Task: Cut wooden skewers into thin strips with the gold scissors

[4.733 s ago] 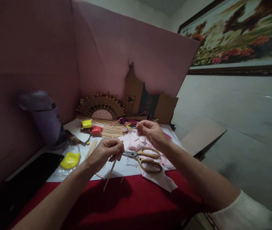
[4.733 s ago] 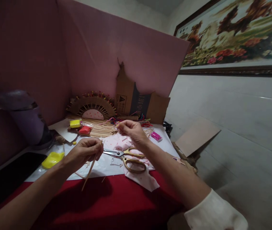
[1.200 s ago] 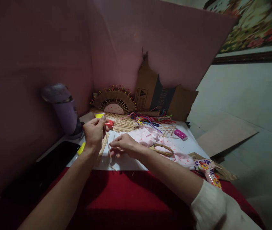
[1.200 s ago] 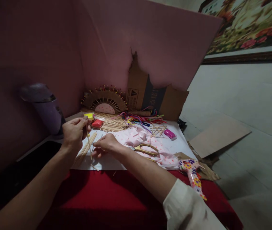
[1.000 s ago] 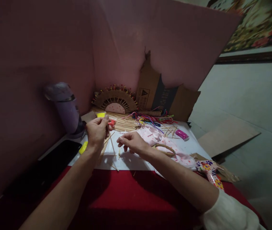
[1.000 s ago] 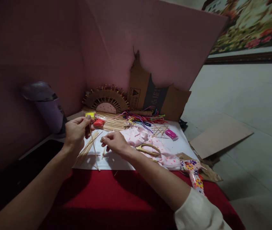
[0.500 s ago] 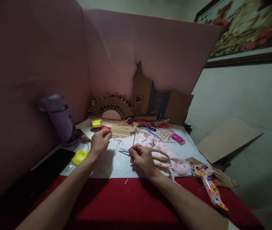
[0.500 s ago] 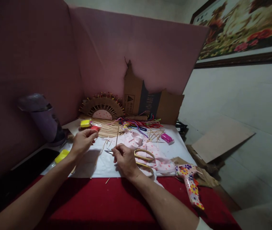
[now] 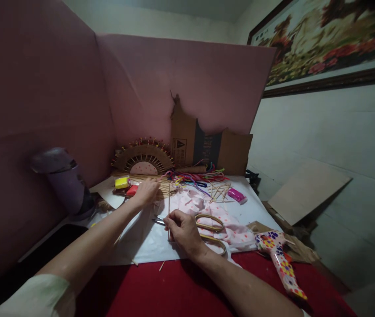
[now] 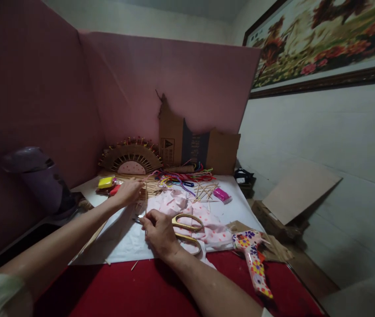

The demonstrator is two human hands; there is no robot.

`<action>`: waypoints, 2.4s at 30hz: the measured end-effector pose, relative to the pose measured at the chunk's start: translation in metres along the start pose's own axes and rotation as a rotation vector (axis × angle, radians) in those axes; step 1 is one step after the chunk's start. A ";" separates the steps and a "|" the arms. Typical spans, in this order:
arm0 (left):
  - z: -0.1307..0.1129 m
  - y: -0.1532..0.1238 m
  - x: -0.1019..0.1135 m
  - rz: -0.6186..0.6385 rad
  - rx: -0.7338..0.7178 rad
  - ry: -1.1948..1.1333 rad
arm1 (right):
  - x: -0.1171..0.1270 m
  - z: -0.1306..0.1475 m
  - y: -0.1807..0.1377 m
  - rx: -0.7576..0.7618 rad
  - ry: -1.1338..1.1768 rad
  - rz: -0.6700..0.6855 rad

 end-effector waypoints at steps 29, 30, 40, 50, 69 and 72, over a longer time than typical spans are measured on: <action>-0.091 -0.065 0.058 -0.575 -0.734 0.028 | 0.016 -0.009 0.011 -0.069 0.473 0.003; -0.097 -0.071 0.058 -0.601 -0.759 0.035 | 0.015 -0.007 0.010 -0.060 0.457 0.023; -0.117 -0.115 0.077 -0.784 -0.782 0.020 | 0.022 0.010 -0.003 0.067 0.290 -0.087; -0.129 -0.124 0.082 -0.703 -0.761 0.039 | 0.023 0.020 -0.010 0.172 0.101 -0.135; -0.048 -0.092 0.061 -0.661 0.019 -0.965 | -0.002 0.014 -0.010 0.080 0.085 0.050; -0.048 -0.090 0.045 -0.637 0.034 -1.059 | -0.001 0.019 -0.010 0.136 0.034 0.032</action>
Point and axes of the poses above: each hand's wrist, its own y-axis towards the middle knuckle, its own x-axis out of the back of the hand, z = x × y, the point moved 10 cm from there along y, towards the middle knuckle, and after that the axes turned 13 degrees about -x, right-handed, at the moved point
